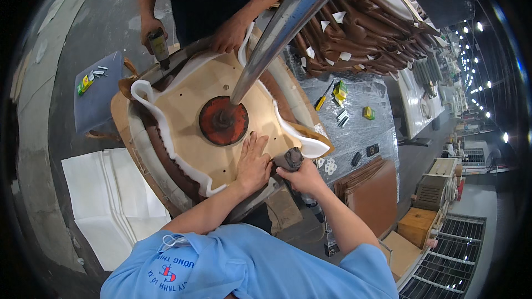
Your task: The person staples white fabric onto a chair base using a staple gun while a coworker assists by holding the fabric. The person then places a brown leather cover over the chair and continues stapling the fabric around the edges.
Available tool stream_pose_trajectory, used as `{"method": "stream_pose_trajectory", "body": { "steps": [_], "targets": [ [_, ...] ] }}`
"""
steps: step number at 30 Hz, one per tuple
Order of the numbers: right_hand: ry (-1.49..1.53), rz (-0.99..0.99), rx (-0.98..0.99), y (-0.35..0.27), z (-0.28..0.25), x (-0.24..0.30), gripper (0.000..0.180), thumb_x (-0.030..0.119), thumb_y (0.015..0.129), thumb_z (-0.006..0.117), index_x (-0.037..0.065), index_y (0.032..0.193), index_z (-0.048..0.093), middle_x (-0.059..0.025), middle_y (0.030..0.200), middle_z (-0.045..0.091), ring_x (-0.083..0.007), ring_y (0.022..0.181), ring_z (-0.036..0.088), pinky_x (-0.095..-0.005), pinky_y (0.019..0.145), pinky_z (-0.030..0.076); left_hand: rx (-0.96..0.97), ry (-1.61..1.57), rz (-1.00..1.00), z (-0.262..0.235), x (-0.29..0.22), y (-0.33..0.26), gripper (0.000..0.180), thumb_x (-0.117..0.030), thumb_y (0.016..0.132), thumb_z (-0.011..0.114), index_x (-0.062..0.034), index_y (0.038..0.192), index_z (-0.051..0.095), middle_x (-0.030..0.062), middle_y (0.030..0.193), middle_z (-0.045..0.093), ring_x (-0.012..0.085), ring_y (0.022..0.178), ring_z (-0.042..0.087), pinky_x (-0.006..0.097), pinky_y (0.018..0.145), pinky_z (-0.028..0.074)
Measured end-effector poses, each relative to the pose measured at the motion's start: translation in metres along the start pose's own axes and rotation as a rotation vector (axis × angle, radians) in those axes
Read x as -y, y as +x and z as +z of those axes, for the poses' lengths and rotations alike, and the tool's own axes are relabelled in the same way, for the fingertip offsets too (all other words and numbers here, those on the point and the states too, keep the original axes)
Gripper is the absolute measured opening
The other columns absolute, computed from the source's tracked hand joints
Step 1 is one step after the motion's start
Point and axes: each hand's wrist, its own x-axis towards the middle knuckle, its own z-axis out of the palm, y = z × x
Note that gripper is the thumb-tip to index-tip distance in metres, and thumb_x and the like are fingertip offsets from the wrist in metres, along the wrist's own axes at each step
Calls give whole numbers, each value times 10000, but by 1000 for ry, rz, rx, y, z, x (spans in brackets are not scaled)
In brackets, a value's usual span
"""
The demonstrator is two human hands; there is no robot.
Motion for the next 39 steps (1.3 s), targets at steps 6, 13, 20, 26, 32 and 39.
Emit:
{"method": "stream_pose_trajectory", "body": {
  "steps": [6,13,20,26,32,39],
  "targets": [
    [-97,-64,-36,-1,0,4,358,275,954,898,11,1152,760,-40,786,727,-121,554,606,-340,541,509,36,37,-14,-8,0,-7,278,-286,929,838,-9,948,820,191,1725,416,466,1702,199,609,1380,174],
    [-50,8,31,-12,-3,0,325,250,965,876,-1,1128,751,-49,814,731,-125,574,635,-322,542,518,-11,66,24,-8,5,-17,258,-322,925,844,-73,990,867,159,1748,410,418,1717,190,594,1398,137],
    [10,-15,16,-19,7,-1,312,248,962,883,-15,1071,756,-36,804,722,-119,570,633,-311,526,514,-56,16,31,-6,7,-14,182,-253,913,824,-78,949,857,158,1741,418,420,1719,185,596,1399,136],
    [-11,-30,10,-13,10,3,345,261,947,893,-27,1070,749,-47,788,718,-125,559,632,-323,513,508,-62,18,40,-3,10,-13,151,-210,893,811,-71,943,843,170,1730,424,440,1715,190,627,1383,172],
    [-62,-46,-53,-13,11,13,375,263,929,902,-33,1092,739,-71,798,737,-139,556,642,-341,521,517,-17,8,42,-12,11,-13,204,-257,892,841,-55,912,818,162,1738,435,458,1702,216,650,1369,189],
    [3,-62,-9,-16,7,-3,402,277,932,909,-23,1150,753,-60,822,751,-137,580,657,-333,547,548,16,13,92,-22,19,-24,251,-314,881,875,-67,873,826,159,1728,466,463,1681,269,635,1355,209]
  ]
}}
